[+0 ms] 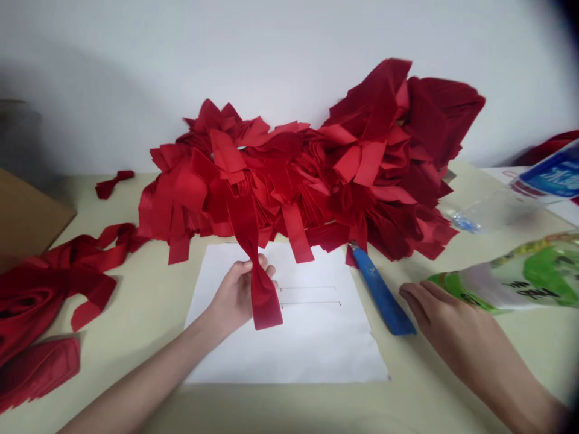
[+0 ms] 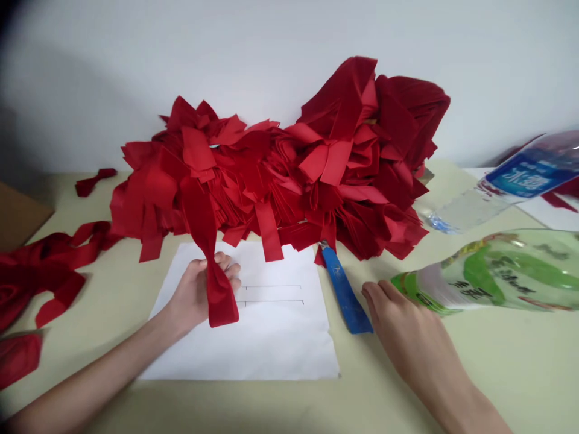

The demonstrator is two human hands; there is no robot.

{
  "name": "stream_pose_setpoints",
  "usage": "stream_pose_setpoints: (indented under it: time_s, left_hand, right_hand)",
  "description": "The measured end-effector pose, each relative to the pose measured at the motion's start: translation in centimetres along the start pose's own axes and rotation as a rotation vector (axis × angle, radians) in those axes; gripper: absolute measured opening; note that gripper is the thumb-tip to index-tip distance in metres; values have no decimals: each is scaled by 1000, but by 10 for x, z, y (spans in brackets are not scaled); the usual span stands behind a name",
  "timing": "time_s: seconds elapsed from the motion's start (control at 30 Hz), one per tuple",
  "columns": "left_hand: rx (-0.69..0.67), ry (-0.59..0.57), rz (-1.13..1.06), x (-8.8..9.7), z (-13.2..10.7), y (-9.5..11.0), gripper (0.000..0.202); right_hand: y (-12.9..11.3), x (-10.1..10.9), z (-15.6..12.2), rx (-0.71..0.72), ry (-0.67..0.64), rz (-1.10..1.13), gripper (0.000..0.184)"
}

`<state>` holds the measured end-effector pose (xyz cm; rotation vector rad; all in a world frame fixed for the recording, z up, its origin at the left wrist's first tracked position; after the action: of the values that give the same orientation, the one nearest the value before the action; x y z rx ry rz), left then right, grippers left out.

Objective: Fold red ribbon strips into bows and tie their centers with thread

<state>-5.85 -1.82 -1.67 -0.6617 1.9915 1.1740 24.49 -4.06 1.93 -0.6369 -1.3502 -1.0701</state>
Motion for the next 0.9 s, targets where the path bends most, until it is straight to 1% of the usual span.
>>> stream_pose_setpoints:
  time_s: [0.03, 0.13, 0.27, 0.37, 0.5, 0.6, 0.7, 0.77, 0.9]
  left_hand:
    - [-7, 11, -12, 0, 0, 0, 8]
    - [-16, 41, -5, 2, 1, 2, 7]
    - [-39, 67, 48, 2, 2, 4, 7]
    - [-46, 72, 84, 1, 2, 5, 8]
    - [-56, 80, 116, 0, 1, 5, 8]
    - [-58, 86, 129, 0, 1, 5, 9]
    - [-50, 87, 123, 0, 1, 5, 9]
    - [-43, 84, 110, 1, 1, 5, 9]
    - [-38, 92, 102, 1, 2, 5, 7]
  right_hand:
    - [-1, 3, 1, 6, 8, -17, 21]
    - [-3, 11, 4, -10, 100, 1, 23]
    - [-3, 18, 6, 9, 161, -3, 28]
    - [0, 18, 6, 11, 170, -26, 33]
    - [3, 14, 4, 17, 143, -48, 37]
    - [3, 16, 2, 7, 206, 23, 34]
    - [3, 25, 1, -30, 316, 133, 29]
    - [2, 31, 2, -53, 364, 233, 25]
    - [-1, 42, 7, -69, 390, 385, 21]
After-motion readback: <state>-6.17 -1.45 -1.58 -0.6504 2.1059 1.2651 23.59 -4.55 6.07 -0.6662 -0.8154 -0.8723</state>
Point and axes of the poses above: each hand's wrist, its own z-axis towards the middle knuckle, its own x-axis out of the back of the hand, y = z × x, the point moved 2 cm from there along z, towards the middle knuckle, and after that the axes turned 7 degrees about x, right-handed, at the moved point
